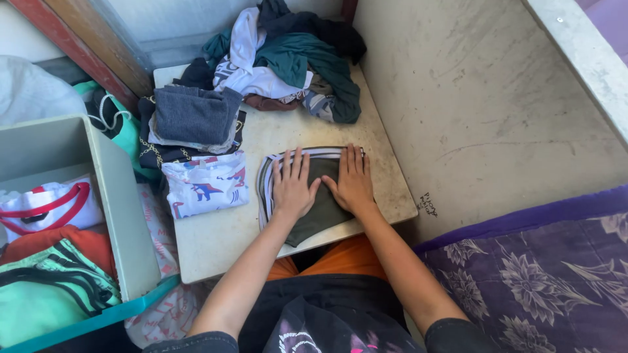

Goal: Fold various items of clothing and place them into a storage bin.

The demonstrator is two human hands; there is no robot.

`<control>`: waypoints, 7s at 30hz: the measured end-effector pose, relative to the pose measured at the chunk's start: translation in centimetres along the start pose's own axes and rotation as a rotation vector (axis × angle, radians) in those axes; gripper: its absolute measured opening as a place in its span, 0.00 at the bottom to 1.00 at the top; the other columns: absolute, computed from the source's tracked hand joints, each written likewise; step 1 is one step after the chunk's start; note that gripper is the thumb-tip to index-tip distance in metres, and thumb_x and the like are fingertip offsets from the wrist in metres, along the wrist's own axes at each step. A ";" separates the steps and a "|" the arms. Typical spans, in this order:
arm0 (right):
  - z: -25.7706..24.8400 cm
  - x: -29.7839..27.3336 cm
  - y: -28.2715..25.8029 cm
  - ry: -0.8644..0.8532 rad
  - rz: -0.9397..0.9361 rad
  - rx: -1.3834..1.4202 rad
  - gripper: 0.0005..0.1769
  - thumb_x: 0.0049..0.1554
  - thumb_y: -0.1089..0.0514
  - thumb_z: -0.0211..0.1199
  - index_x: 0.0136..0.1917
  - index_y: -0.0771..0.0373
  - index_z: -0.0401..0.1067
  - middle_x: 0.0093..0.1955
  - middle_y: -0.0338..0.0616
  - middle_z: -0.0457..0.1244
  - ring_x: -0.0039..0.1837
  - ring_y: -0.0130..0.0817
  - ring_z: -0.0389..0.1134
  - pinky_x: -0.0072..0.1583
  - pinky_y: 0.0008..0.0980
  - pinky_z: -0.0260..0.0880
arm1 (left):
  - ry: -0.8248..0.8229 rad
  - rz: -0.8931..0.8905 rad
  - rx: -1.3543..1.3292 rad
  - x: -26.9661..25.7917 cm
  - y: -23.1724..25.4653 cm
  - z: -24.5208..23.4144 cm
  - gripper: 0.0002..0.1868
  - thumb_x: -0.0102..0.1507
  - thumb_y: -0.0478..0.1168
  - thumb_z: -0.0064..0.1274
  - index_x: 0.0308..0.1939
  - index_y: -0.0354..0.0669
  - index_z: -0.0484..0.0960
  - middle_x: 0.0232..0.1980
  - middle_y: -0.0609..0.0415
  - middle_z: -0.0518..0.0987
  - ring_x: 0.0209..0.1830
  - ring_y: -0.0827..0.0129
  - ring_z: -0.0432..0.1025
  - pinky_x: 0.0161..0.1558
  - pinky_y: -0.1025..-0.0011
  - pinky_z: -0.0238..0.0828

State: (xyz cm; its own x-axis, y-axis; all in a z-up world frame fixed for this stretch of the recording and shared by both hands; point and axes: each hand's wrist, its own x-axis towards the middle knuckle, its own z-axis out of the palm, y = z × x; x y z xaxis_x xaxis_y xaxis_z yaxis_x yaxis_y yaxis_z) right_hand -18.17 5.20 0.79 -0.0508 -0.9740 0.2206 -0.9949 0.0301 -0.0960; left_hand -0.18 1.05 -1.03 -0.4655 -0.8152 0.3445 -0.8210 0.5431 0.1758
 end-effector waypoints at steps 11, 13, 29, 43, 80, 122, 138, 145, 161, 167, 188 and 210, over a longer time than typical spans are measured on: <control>2.4 4.2 1.2 -0.019 -0.058 -0.048 0.55 0.61 0.26 0.45 0.80 0.74 0.46 0.84 0.62 0.41 0.85 0.54 0.36 0.80 0.53 0.30 | -0.216 -0.200 -0.049 3.5 -1.9 -0.8 0.43 0.66 0.68 0.38 0.80 0.55 0.52 0.83 0.50 0.47 0.83 0.52 0.38 0.77 0.47 0.23; 2.7 4.8 1.2 -0.008 -0.079 -0.023 0.54 0.63 0.26 0.45 0.81 0.74 0.46 0.85 0.61 0.41 0.86 0.54 0.36 0.81 0.53 0.30 | -0.241 -0.207 -0.032 3.9 -2.3 -0.7 0.43 0.66 0.68 0.38 0.80 0.54 0.52 0.83 0.50 0.47 0.83 0.52 0.39 0.77 0.47 0.23; 2.0 9.4 0.1 0.050 -0.115 0.020 0.51 0.61 0.30 0.52 0.79 0.74 0.50 0.82 0.65 0.45 0.83 0.57 0.41 0.80 0.55 0.33 | -0.033 -0.198 -0.146 6.7 -5.2 1.0 0.44 0.65 0.65 0.46 0.79 0.50 0.55 0.82 0.46 0.51 0.82 0.49 0.43 0.77 0.45 0.30; -3.7 -1.6 -4.0 -0.017 -0.609 0.546 0.20 0.49 0.53 0.74 0.54 0.61 0.77 0.60 0.46 0.67 0.70 0.52 0.62 0.75 0.56 0.54 | -0.013 0.209 -0.465 -6.9 -5.8 -8.7 0.27 0.47 0.43 0.69 0.49 0.39 0.83 0.56 0.43 0.79 0.62 0.48 0.69 0.64 0.51 0.60; -4.4 -1.3 0.6 0.248 -0.139 0.518 0.13 0.50 0.64 0.74 0.48 0.64 0.75 0.47 0.48 0.66 0.52 0.47 0.69 0.55 0.43 0.69 | 0.275 -0.344 -0.795 -5.8 5.8 0.1 0.22 0.60 0.31 0.58 0.53 0.33 0.65 0.34 0.38 0.74 0.36 0.43 0.73 0.40 0.52 0.68; -5.2 -13.0 1.7 -0.102 -0.190 0.705 0.22 0.44 0.70 0.72 0.52 0.56 0.80 0.64 0.33 0.70 0.74 0.45 0.62 0.70 0.41 0.65 | -0.204 0.236 -0.654 -9.2 -2.7 -8.1 0.12 0.52 0.37 0.61 0.39 0.40 0.85 0.44 0.52 0.82 0.51 0.56 0.73 0.54 0.61 0.72; -6.1 -12.6 1.8 -0.207 -0.088 0.913 0.16 0.51 0.70 0.66 0.53 0.59 0.80 0.57 0.39 0.72 0.73 0.43 0.63 0.63 0.39 0.70 | -0.359 0.485 -0.538 -11.3 -3.5 -7.8 0.23 0.50 0.29 0.62 0.50 0.40 0.83 0.53 0.52 0.78 0.57 0.56 0.70 0.59 0.66 0.71; -3.7 -8.4 2.7 -0.116 -0.059 1.137 0.17 0.58 0.69 0.63 0.61 0.68 0.75 0.58 0.44 0.70 0.66 0.36 0.68 0.71 0.36 0.61 | -0.061 0.453 -0.784 -7.8 -3.2 -8.4 0.14 0.49 0.35 0.65 0.36 0.37 0.82 0.43 0.50 0.82 0.49 0.60 0.75 0.52 0.66 0.71; 3.2 3.5 2.6 0.108 0.290 0.642 0.17 0.60 0.49 0.65 0.45 0.68 0.76 0.42 0.61 0.69 0.46 0.53 0.72 0.49 0.44 0.69 | 0.205 -0.461 -0.642 -0.7 -3.7 -0.4 0.29 0.60 0.54 0.62 0.54 0.37 0.71 0.37 0.38 0.83 0.41 0.41 0.79 0.40 0.52 0.74; -1.0 2.0 -0.6 0.139 0.411 0.517 0.18 0.58 0.53 0.63 0.56 0.67 0.72 0.54 0.59 0.69 0.55 0.52 0.72 0.56 0.44 0.71 | -0.063 -0.542 -0.349 -0.4 -3.1 -3.5 0.21 0.68 0.51 0.51 0.59 0.43 0.71 0.51 0.38 0.81 0.51 0.43 0.77 0.49 0.48 0.73; 2.4 0.4 0.1 0.168 0.065 0.408 0.45 0.60 0.42 0.62 0.80 0.65 0.50 0.82 0.63 0.43 0.80 0.63 0.44 0.77 0.52 0.47 | 0.196 -0.485 -0.288 -3.2 1.9 -3.4 0.43 0.64 0.54 0.53 0.76 0.35 0.56 0.77 0.35 0.58 0.73 0.41 0.56 0.68 0.46 0.56; -0.1 4.4 -5.4 -0.316 0.480 1.561 0.24 0.59 0.56 0.66 0.63 0.73 0.71 0.58 0.49 0.68 0.57 0.36 0.70 0.58 0.35 0.71 | 0.217 -0.666 -0.911 -2.5 -12.1 -1.4 0.32 0.56 0.57 0.65 0.54 0.38 0.80 0.49 0.39 0.84 0.50 0.48 0.80 0.52 0.58 0.74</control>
State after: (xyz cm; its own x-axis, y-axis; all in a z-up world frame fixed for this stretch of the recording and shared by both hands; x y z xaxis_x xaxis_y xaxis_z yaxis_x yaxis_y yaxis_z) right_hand -13.03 0.80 2.34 -0.0946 -0.9530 -0.2879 0.1530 0.2718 -0.9501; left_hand 11.43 -3.22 -2.71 0.1108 -0.9915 0.0685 -0.2984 0.0326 0.9539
